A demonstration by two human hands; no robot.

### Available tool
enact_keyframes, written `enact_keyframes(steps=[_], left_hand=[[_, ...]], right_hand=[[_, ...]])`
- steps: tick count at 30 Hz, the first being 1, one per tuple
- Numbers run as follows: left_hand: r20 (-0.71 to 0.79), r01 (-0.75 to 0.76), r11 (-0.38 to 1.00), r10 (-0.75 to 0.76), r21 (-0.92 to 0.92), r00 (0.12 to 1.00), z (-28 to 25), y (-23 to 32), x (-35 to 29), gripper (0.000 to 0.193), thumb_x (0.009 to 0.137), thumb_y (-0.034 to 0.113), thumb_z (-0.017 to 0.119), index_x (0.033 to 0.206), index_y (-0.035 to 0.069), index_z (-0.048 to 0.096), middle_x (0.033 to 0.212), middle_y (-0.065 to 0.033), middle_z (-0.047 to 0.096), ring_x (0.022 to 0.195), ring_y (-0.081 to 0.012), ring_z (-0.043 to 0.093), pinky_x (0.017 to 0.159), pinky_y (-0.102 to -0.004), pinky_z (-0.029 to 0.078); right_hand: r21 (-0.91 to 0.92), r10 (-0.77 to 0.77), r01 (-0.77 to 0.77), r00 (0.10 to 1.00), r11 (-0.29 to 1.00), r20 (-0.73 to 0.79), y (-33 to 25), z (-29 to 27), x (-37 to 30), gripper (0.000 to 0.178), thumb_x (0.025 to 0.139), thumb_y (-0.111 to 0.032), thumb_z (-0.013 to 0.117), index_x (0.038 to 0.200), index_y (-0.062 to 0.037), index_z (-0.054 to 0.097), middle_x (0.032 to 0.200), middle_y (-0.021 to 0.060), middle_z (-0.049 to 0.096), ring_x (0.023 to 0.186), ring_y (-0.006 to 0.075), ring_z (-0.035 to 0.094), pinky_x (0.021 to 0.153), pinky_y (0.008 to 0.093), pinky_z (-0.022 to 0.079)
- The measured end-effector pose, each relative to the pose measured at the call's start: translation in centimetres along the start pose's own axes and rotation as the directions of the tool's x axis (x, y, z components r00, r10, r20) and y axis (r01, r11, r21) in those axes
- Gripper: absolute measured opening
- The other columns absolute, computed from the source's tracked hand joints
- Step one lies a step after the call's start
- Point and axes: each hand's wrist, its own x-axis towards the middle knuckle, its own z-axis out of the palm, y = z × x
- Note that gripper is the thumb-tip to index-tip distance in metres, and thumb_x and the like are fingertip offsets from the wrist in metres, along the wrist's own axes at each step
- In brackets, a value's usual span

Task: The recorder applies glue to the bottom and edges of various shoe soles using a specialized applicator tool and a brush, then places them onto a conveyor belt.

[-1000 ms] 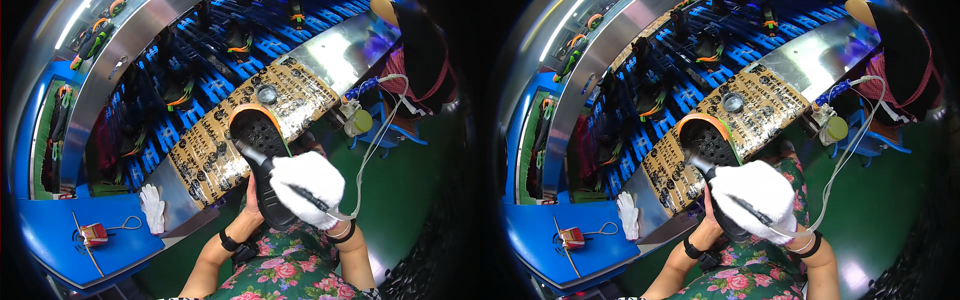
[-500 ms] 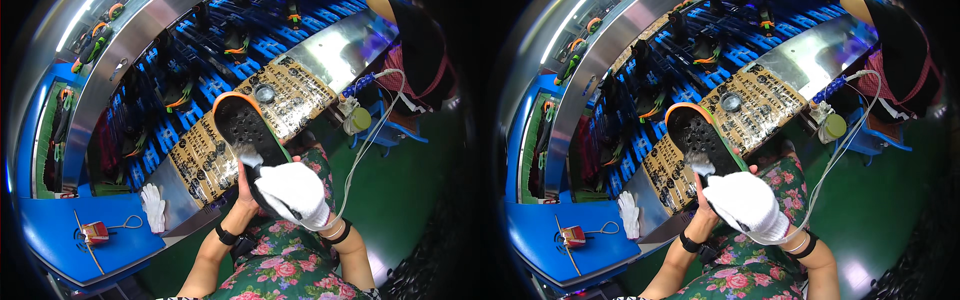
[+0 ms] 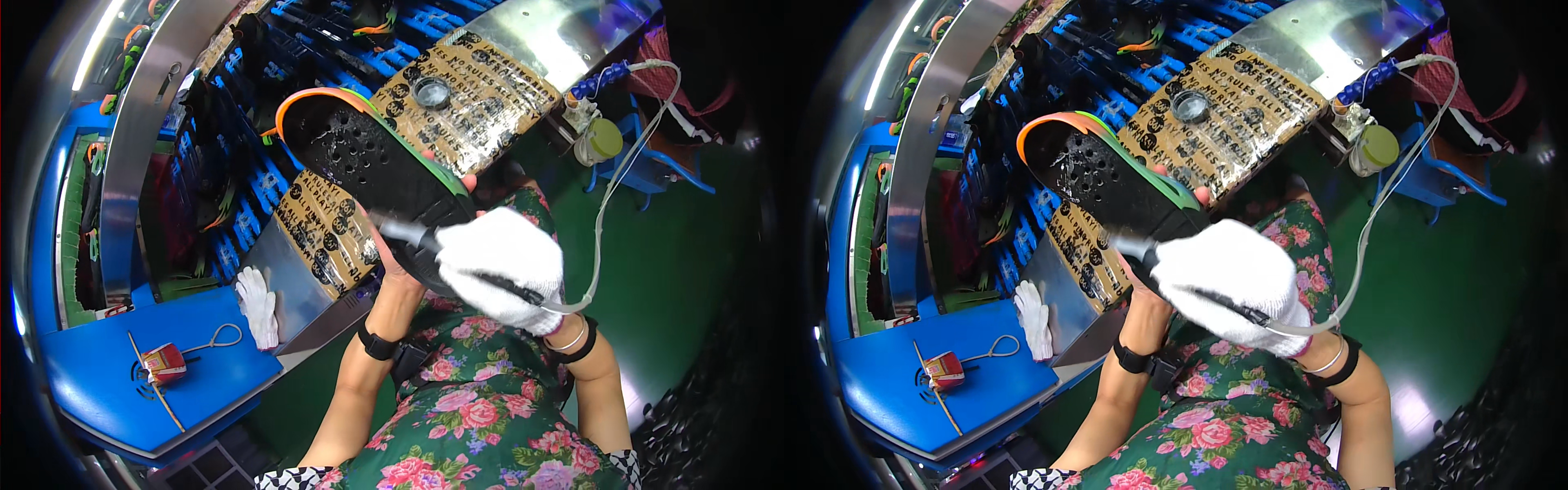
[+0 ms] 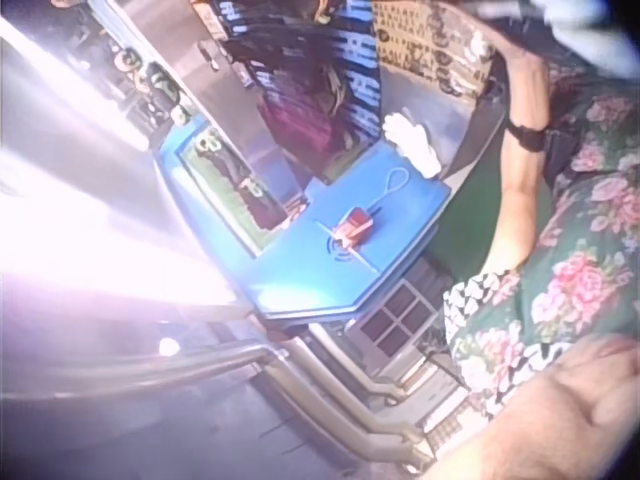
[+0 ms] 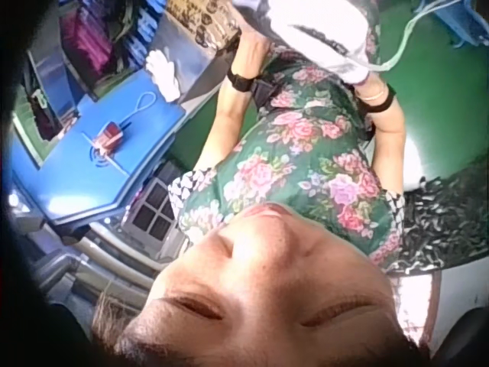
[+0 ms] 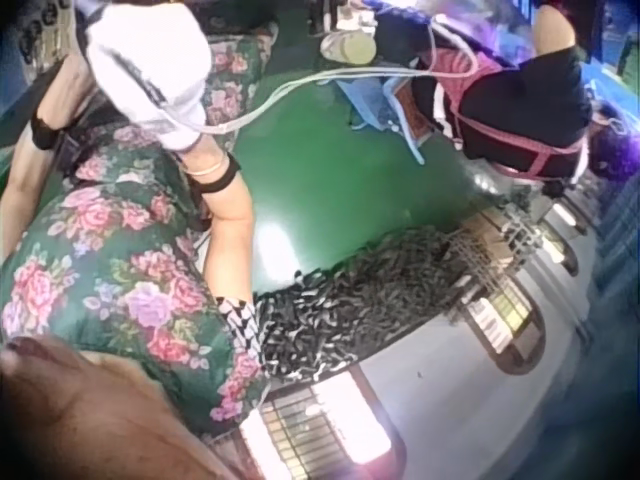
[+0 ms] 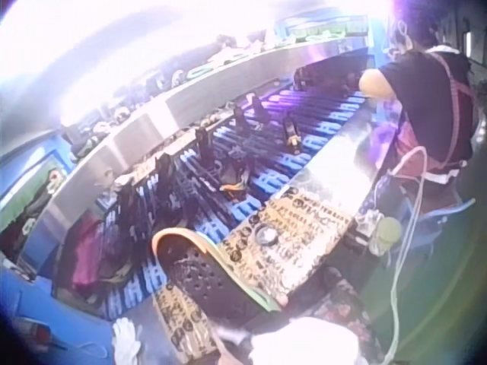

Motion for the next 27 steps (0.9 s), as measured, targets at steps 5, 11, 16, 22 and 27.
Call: enact_keyframes(steps=[5,11,16,22,27], left_hand=[[0.005,0.083,0.993,-0.083,-0.079,0.997,-0.7,0.3,-0.6,0.100,0.085,0.084,0.052,0.162,0.026,0.025,0.154,-0.0339,0.040,0.130,-0.0510,0.054,0.105,-0.0691,0.046],[0.027,0.044,0.999,-0.045,0.014,0.999,-0.8,1.3,-0.3,0.091,0.090,0.079,0.053,0.159,0.025,0.031,0.152,-0.0288,0.045,0.142,-0.0428,0.045,0.109,-0.0685,0.043],[0.071,0.080,0.993,-0.074,-0.088,0.995,-1.2,1.8,0.0,0.089,0.091,0.079,0.051,0.159,0.025,0.032,0.152,-0.0299,0.044,0.139,-0.0437,0.048,0.106,-0.0679,0.047],[-0.022,-0.021,1.000,0.021,0.009,1.000,-0.4,1.9,0.4,0.097,0.089,0.083,0.047,0.160,0.020,0.030,0.151,-0.0309,0.045,0.136,-0.0499,0.048,0.102,-0.0715,0.047],[-0.041,-0.015,0.998,0.018,0.068,0.999,-0.5,2.5,-0.1,0.103,0.087,0.083,0.050,0.160,0.014,0.027,0.147,-0.0252,0.050,0.137,-0.0459,0.048,0.102,-0.0683,0.049]], right_hand=[[-0.012,-0.046,0.048,0.994,0.999,0.104,-0.6,1.8,-1.9,0.031,0.074,-0.004,0.084,0.104,-0.0097,0.078,0.101,0.0106,0.076,0.087,0.0283,0.073,0.075,0.0389,0.057],[0.029,0.081,-0.086,0.986,0.996,0.147,-0.3,-0.5,-1.9,0.032,0.080,-0.005,0.079,0.112,-0.0073,0.076,0.112,0.0092,0.075,0.100,0.0280,0.071,0.085,0.0400,0.055],[-0.048,-0.043,0.050,0.990,0.998,0.138,-1.1,1.0,-2.2,0.033,0.075,-0.004,0.083,0.107,-0.0084,0.078,0.109,0.0101,0.076,0.089,0.0279,0.072,0.075,0.0381,0.056],[-0.082,0.016,-0.010,0.997,0.997,0.082,-0.4,0.0,-2.5,0.032,0.075,-0.003,0.084,0.106,-0.0087,0.078,0.106,0.0106,0.076,0.088,0.0276,0.072,0.076,0.0374,0.057],[0.174,0.083,-0.113,0.981,0.978,0.176,-1.5,-0.1,-2.3,0.027,0.079,-0.005,0.082,0.105,-0.0080,0.078,0.104,0.0096,0.077,0.088,0.0267,0.072,0.075,0.0372,0.057]])
